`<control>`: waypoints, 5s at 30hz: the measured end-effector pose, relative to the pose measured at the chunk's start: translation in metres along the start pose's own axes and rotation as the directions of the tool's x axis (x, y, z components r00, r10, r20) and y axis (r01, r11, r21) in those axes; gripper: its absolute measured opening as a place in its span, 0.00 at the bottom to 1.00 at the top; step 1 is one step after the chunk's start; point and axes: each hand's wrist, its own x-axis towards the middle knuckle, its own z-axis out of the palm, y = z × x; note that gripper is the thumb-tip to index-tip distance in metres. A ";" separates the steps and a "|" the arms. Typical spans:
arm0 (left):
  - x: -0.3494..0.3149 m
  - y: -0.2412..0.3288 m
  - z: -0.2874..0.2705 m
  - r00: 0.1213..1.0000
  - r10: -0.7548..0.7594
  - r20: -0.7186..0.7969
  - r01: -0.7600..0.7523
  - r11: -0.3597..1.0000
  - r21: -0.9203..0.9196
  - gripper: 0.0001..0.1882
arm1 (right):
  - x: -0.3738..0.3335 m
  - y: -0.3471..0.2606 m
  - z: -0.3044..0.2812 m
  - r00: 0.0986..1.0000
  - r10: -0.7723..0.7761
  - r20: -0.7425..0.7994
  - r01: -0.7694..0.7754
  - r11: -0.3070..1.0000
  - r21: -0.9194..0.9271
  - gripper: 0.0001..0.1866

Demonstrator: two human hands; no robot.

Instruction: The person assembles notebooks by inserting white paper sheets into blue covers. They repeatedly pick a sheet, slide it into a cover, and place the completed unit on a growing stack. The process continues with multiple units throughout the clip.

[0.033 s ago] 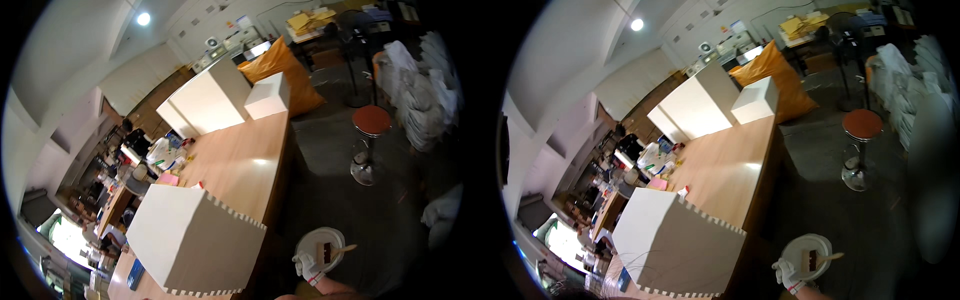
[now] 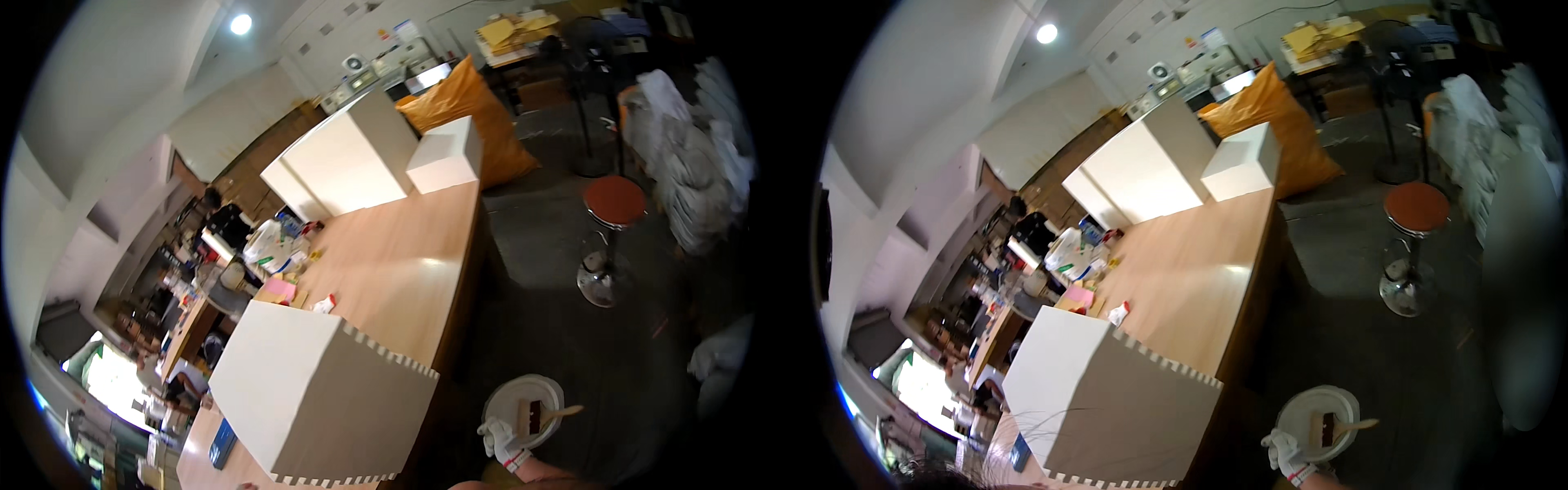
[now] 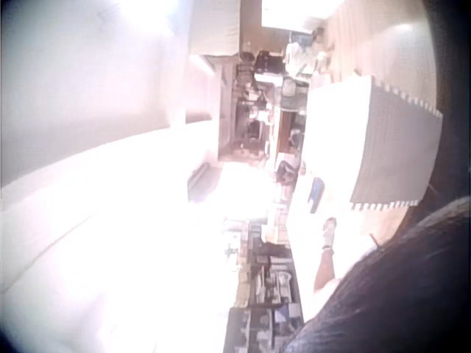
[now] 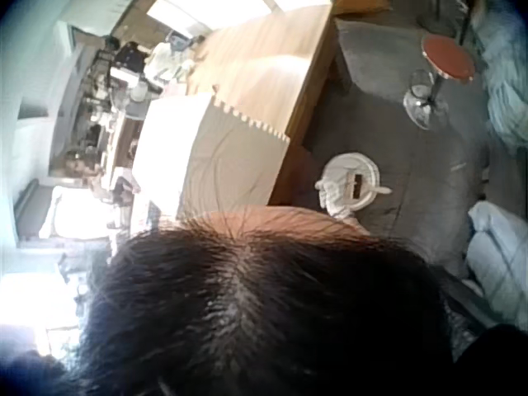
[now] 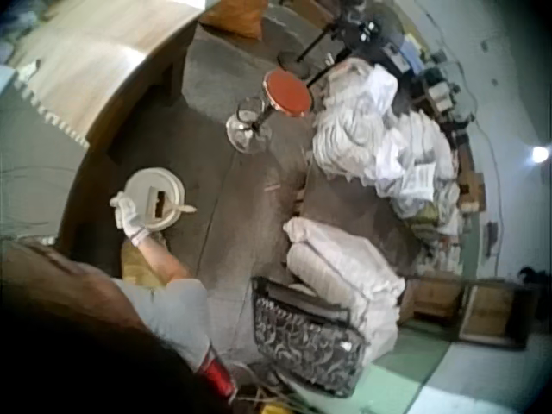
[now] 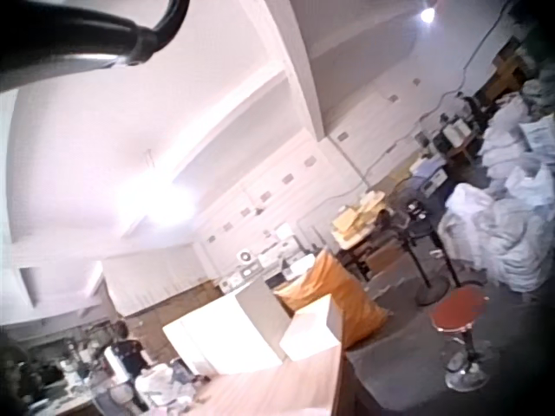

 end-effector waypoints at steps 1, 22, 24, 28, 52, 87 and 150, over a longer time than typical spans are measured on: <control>0.001 0.000 -0.006 0.999 -0.028 0.021 0.028 1.000 0.008 0.11 | -0.004 0.009 -0.004 0.999 -0.005 0.048 0.009 0.996 -0.086 0.24; -0.302 -0.206 0.104 0.466 -0.879 0.098 0.880 0.449 -0.157 0.19 | -0.079 0.022 0.137 0.616 0.591 0.521 0.449 0.280 -0.849 0.16; -0.311 -0.236 0.122 0.525 -0.843 0.112 0.846 0.503 -0.178 0.19 | -0.091 0.073 0.157 0.632 0.549 0.547 0.294 0.484 -0.824 0.15; -0.304 -0.284 0.153 0.691 -0.722 0.035 0.688 0.642 -0.338 0.20 | -0.112 0.140 0.232 0.604 0.170 0.778 0.435 0.748 -0.502 0.16; -0.046 -0.333 0.126 0.936 -0.331 -0.119 0.289 0.916 -0.277 0.34 | 0.276 0.289 0.592 0.873 -0.467 0.140 0.205 0.091 -0.975 0.28; -0.107 -0.321 0.189 0.835 -0.388 -0.389 0.234 0.892 -0.388 0.14 | -0.049 0.170 0.350 0.709 0.093 0.699 0.702 -0.182 -0.688 0.13; 0.078 0.120 -0.158 0.830 0.551 0.083 0.424 -0.527 -0.737 0.32 | -0.141 0.023 0.137 0.825 0.119 0.552 0.208 0.844 -0.494 0.12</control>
